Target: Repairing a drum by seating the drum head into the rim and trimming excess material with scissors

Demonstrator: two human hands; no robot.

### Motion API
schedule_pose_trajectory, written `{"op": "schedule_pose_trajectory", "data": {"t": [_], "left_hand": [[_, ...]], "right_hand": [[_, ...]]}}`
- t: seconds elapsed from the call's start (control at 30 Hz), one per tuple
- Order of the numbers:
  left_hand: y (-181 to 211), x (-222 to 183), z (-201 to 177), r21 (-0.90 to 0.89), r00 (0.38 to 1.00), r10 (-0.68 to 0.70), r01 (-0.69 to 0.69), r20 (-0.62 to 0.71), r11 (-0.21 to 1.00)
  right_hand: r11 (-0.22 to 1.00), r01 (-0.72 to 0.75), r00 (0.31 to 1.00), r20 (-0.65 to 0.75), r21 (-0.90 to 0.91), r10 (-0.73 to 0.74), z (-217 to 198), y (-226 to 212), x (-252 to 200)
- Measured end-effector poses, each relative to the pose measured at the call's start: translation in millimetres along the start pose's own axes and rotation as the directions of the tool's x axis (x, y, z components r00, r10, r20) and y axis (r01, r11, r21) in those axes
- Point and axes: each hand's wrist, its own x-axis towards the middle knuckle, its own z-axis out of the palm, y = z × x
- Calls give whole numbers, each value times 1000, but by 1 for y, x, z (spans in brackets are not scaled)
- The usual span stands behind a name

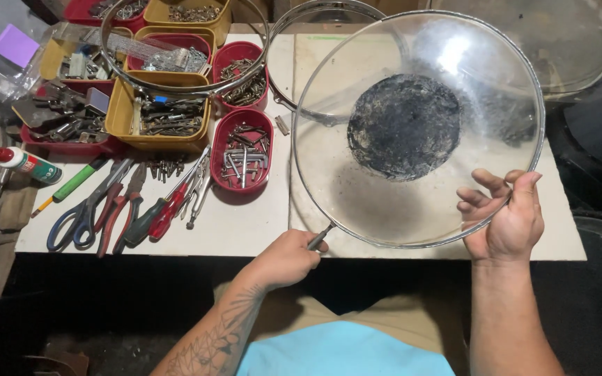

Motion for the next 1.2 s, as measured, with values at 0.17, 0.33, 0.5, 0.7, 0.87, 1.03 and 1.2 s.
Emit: {"op": "schedule_pose_trajectory", "data": {"t": [0.17, 0.33, 0.5, 0.7, 0.87, 1.03, 1.2], "left_hand": [[-10, 9, 0, -36, 1000, 29, -28, 5, 999], [-10, 11, 0, -50, 1000, 13, -13, 2, 999], [-5, 10, -1, 72, 1000, 27, -27, 1, 997], [-15, 22, -2, 2, 999, 39, -39, 22, 999], [-15, 23, 0, 16, 994, 109, -110, 23, 994], [-9, 19, -2, 161, 997, 82, -80, -3, 984], [-1, 15, -5, 193, 998, 63, -59, -13, 979]], "right_hand": [[999, 28, 998, 49, 25, -29, 0, -2, -1], [998, 59, 995, 74, 19, -60, 4, -4, -5], [996, 77, 987, 134, 51, -84, 7, -6, -9], [995, 96, 987, 128, 16, -97, 14, -8, -14], [995, 101, 987, 129, 0, -100, 20, -3, -19], [996, 87, 982, 163, 31, -91, 19, -3, -20], [992, 81, 963, 249, 94, -103, 8, 2, -13]]}}
